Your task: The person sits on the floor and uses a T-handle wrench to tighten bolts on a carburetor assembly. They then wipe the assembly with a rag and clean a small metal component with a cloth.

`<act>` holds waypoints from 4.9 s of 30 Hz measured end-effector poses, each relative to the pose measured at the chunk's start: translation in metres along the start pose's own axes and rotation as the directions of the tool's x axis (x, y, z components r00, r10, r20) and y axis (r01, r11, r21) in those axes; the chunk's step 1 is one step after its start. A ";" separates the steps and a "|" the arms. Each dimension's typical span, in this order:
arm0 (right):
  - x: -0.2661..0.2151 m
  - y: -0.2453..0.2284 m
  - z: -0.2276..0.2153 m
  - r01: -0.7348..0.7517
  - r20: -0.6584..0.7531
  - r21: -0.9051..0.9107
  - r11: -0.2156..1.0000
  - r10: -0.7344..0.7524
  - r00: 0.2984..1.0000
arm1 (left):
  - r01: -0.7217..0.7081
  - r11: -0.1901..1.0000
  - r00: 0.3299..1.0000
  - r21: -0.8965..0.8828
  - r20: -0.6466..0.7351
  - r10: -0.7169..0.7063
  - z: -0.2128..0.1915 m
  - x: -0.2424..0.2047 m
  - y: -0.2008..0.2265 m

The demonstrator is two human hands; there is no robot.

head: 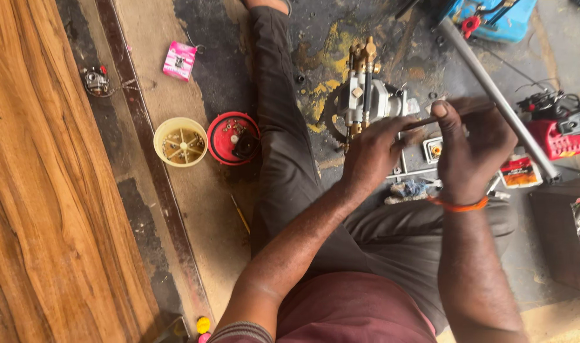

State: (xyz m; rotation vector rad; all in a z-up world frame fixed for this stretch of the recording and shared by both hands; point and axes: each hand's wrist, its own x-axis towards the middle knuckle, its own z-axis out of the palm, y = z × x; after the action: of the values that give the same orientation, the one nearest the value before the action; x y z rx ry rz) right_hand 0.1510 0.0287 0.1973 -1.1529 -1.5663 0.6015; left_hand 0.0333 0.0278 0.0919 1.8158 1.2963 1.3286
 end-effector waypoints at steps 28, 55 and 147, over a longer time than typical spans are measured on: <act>0.067 0.012 0.009 -0.234 0.228 0.670 0.705 0.105 0.968 | 0.242 0.934 0.967 0.264 0.010 -0.253 0.004 -0.042 -0.125; 0.055 -0.066 0.000 -0.268 0.346 -0.059 0.962 0.271 0.898 | 0.348 0.904 0.928 0.247 -0.230 -0.294 -0.005 -0.050 -0.109; 0.141 0.018 0.006 0.393 0.969 -0.238 0.888 0.247 0.030 | 0.308 0.924 0.904 0.229 -0.373 -0.209 0.024 -0.046 -0.120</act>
State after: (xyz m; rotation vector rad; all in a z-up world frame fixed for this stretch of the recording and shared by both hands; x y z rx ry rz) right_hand 0.1544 0.1635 0.2432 -0.8605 -3.2193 1.1765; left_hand 0.0075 0.0361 -0.0359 1.5507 1.9317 1.4051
